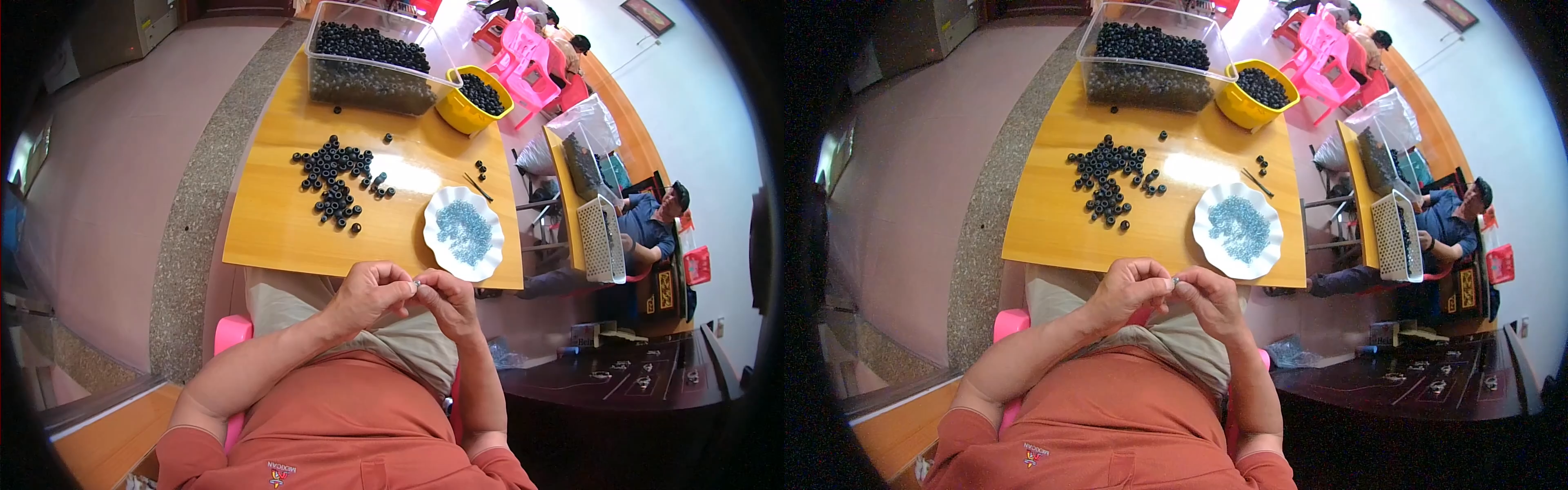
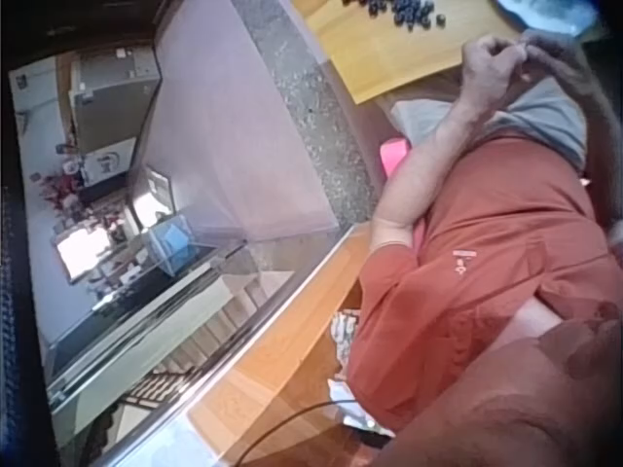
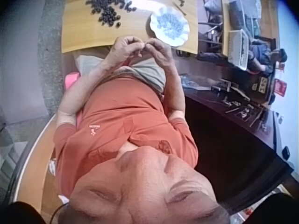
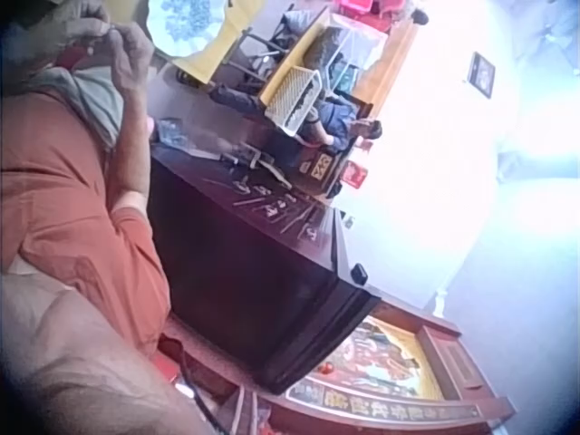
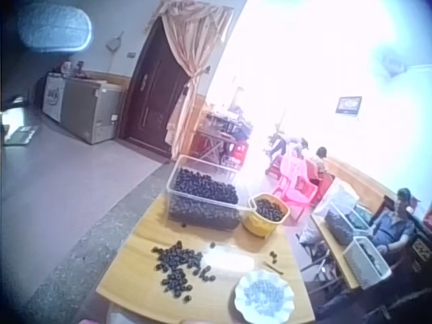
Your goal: The person is manually inserting small metal pins into black plastic hardware components at a workshop table.
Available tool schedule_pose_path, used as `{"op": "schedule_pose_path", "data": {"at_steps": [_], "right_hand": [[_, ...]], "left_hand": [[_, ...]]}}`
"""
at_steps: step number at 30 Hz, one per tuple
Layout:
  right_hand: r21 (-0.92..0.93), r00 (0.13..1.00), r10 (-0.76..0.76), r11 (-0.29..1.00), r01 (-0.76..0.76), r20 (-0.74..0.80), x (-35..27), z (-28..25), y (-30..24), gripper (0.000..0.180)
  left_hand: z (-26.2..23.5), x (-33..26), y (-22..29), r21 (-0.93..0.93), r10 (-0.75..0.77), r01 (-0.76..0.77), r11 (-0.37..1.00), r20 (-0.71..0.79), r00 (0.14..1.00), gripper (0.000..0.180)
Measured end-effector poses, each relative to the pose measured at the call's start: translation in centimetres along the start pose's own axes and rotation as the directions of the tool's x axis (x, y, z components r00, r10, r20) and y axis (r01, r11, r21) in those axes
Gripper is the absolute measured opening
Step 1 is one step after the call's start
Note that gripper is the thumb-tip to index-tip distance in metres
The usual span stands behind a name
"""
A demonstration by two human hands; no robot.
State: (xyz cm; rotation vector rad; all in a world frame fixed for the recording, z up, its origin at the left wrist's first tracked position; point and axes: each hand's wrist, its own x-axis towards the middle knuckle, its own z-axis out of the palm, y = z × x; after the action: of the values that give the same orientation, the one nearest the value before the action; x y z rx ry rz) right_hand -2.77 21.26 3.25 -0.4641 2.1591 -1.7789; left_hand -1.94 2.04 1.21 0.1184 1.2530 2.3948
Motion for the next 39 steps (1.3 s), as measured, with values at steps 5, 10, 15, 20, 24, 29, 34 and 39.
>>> {"op": "schedule_pose_path", "data": {"at_steps": [5, 10, 15, 20, 24, 29, 34, 39], "right_hand": [[0.142, 1.0, 0.02, 0.99, -0.02, -0.001, 0.1, 0.2, 0.4, 0.011], [0.235, 1.0, 0.012, 0.972, -0.014, 0.011, 0.2, 0.0, 1.0, 0.01], [0.289, 1.0, -0.012, 0.957, 0.014, -0.008, 0.4, 0.0, 1.3, 0.009], [0.325, 0.999, 0.036, 0.945, -0.03, -0.011, 0.3, 0.4, 0.5, 0.02], [0.174, 0.999, -0.035, 0.984, 0.031, 0.021, 0.3, 0.0, 0.7, 0.02], [0.204, 1.0, 0.014, 0.979, -0.013, -0.001, 0.1, 0.2, 0.3, 0.016], [0.282, 0.998, 0.056, 0.958, -0.054, -0.001, 0.1, 0.0, 0.9, 0.014], [0.384, 0.998, 0.065, 0.921, -0.067, 0.019, 0.2, 0.1, 1.0, 0.014]], "left_hand": [[0.0, 0.0, 0.2, 0.009, -0.01, 0.01, 1.0, -0.002, 1.0, 0.012], [0.0, 0.0, 0.2, 0.009, -0.008, 0.008, 1.0, 0.007, 1.0, 0.012], [0.1, -0.1, 0.3, 0.002, -0.016, 0.016, 1.0, 0.004, 1.0, 0.012], [0.0, 0.0, 0.1, 0.009, -0.011, 0.011, 1.0, 0.001, 1.0, 0.012], [0.0, 0.1, 0.2, 0.006, -0.008, 0.008, 1.0, 0.005, 1.0, 0.011], [-0.1, 0.1, 0.2, 0.029, -0.004, 0.004, 1.0, 0.0, 1.0, 0.01], [-0.1, 0.1, 0.2, 0.045, 0.006, -0.006, 0.999, 0.0, 1.0, 0.01], [0.0, 0.0, 0.4, 0.042, 0.001, -0.001, 0.999, 0.006, 1.0, 0.011]]}}
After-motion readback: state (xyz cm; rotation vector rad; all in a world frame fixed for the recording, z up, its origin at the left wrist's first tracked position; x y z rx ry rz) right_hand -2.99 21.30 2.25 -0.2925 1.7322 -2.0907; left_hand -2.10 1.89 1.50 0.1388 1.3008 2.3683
